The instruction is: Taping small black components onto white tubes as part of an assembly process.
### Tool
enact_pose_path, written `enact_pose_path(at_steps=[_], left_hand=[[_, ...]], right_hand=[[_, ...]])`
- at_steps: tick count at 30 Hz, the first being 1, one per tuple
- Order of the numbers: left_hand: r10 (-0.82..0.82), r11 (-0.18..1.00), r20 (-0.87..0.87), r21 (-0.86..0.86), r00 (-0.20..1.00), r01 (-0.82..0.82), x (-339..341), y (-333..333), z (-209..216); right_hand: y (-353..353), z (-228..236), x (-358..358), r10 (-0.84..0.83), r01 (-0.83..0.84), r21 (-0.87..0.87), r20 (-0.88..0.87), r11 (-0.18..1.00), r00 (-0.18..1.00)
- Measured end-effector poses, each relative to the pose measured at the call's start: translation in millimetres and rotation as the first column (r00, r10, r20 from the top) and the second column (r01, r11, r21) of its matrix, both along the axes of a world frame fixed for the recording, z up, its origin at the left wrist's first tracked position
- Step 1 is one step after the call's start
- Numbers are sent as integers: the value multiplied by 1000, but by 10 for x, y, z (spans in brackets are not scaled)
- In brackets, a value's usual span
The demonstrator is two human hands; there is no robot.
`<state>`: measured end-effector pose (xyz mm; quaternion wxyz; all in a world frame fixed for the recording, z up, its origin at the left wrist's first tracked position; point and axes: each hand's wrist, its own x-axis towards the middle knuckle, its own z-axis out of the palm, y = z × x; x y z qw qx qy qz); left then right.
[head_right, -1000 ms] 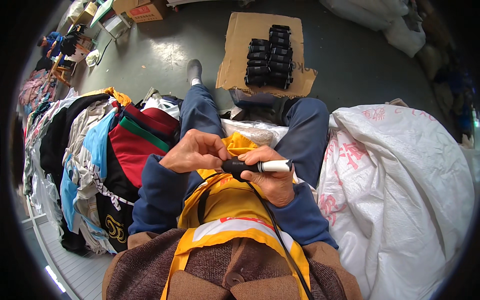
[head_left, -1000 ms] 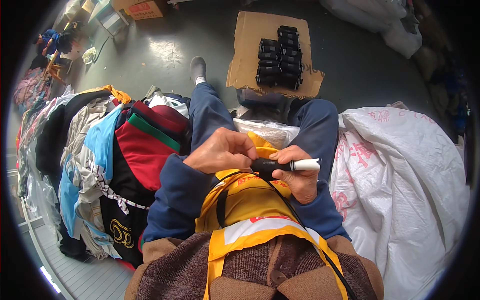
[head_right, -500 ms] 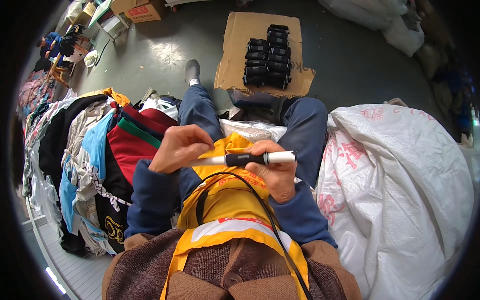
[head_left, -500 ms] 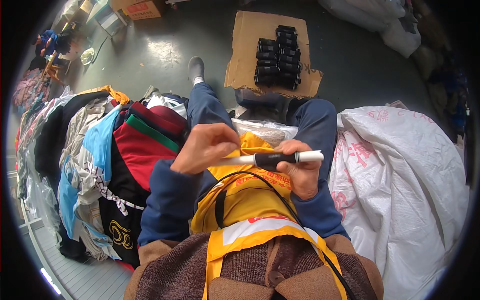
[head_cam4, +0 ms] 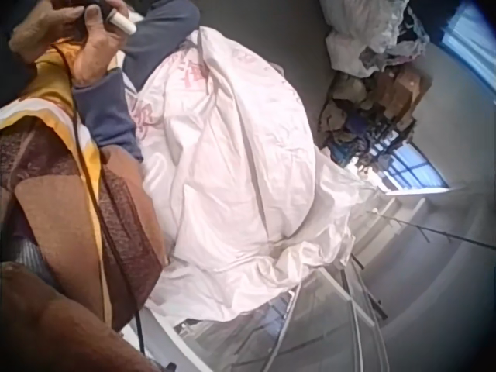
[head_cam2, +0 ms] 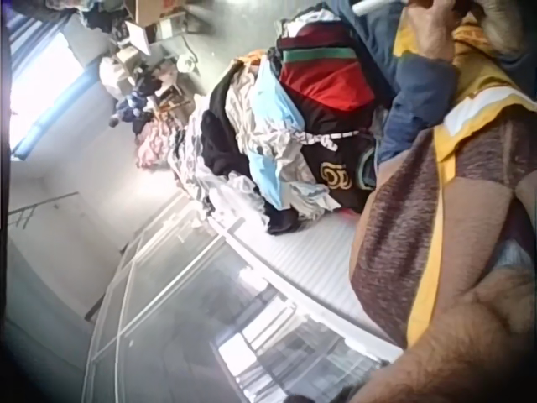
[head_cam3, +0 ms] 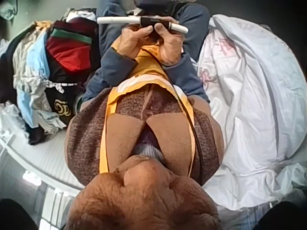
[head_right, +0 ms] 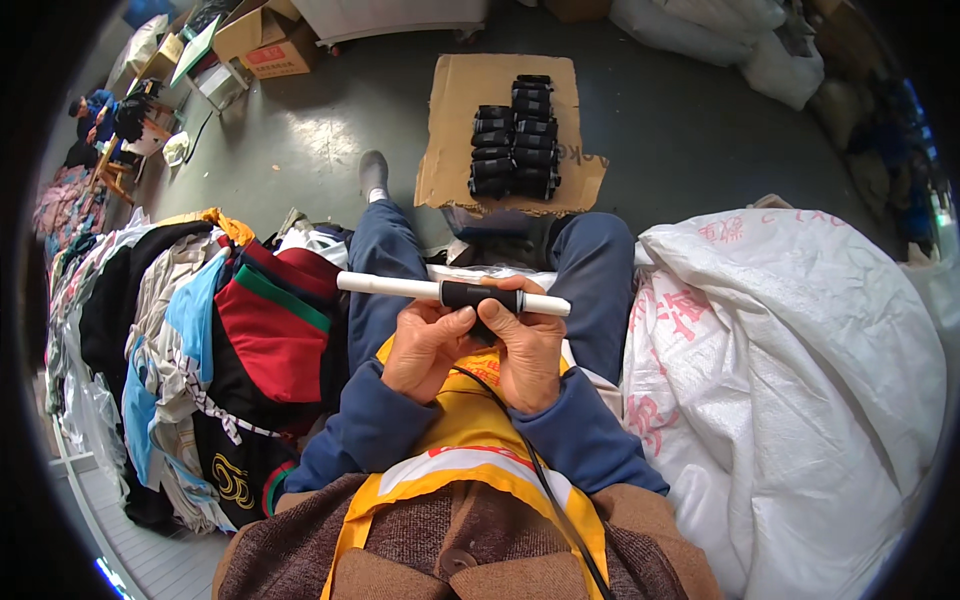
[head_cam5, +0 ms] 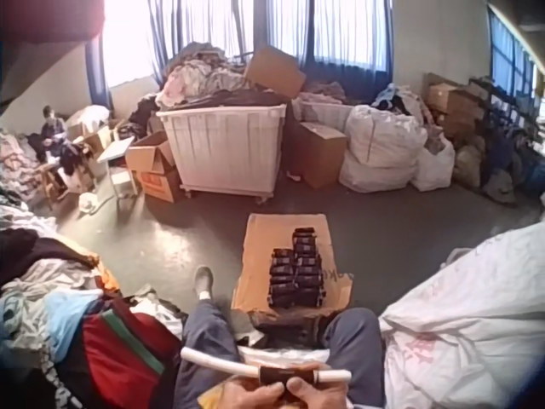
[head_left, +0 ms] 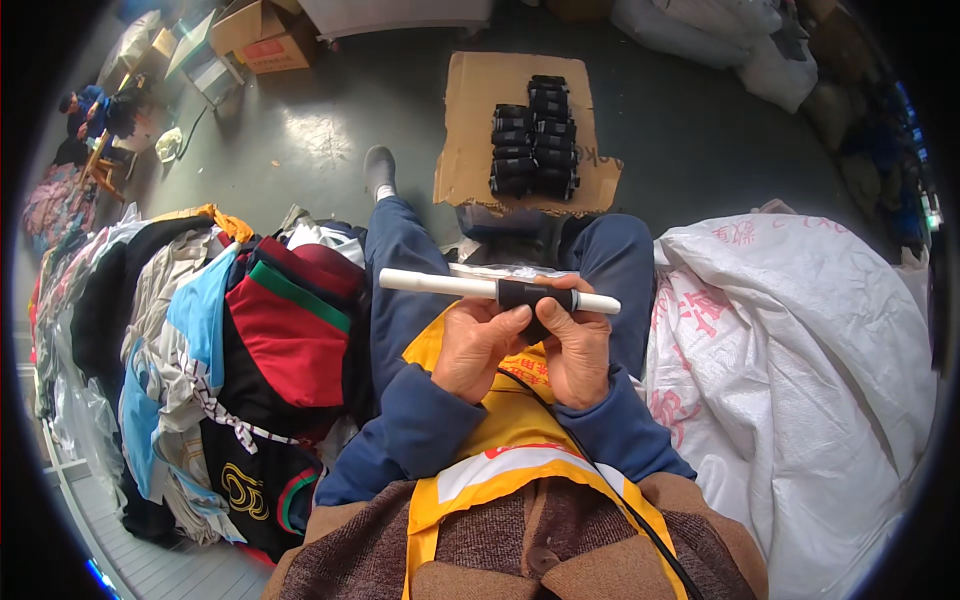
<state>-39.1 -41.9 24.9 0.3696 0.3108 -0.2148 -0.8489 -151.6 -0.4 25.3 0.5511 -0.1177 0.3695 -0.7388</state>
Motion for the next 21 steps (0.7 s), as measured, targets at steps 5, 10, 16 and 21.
enact_pose_path(at_steps=[5, 10, 16, 21], left_hand=[[-49, 992, 0, 121, 999, 49, 44, 47, -66], [-56, 991, 17, 126, 998, 53, -24, 70, -109], [-127, 980, -4, 156, 992, 126, -66, 39, 24], [-119, 980, -27, 155, 992, 122, -77, 26, 94]], right_hand=[[14, -51, 14, -8, 7, 22, 42, 1000, 999], [8, -62, -10, -37, 36, 32, 30, 999, 999], [29, -58, -26, -54, 53, 37, 27, 998, 998], [67, -3, -40, -25, 31, 81, -70, 996, 997]])
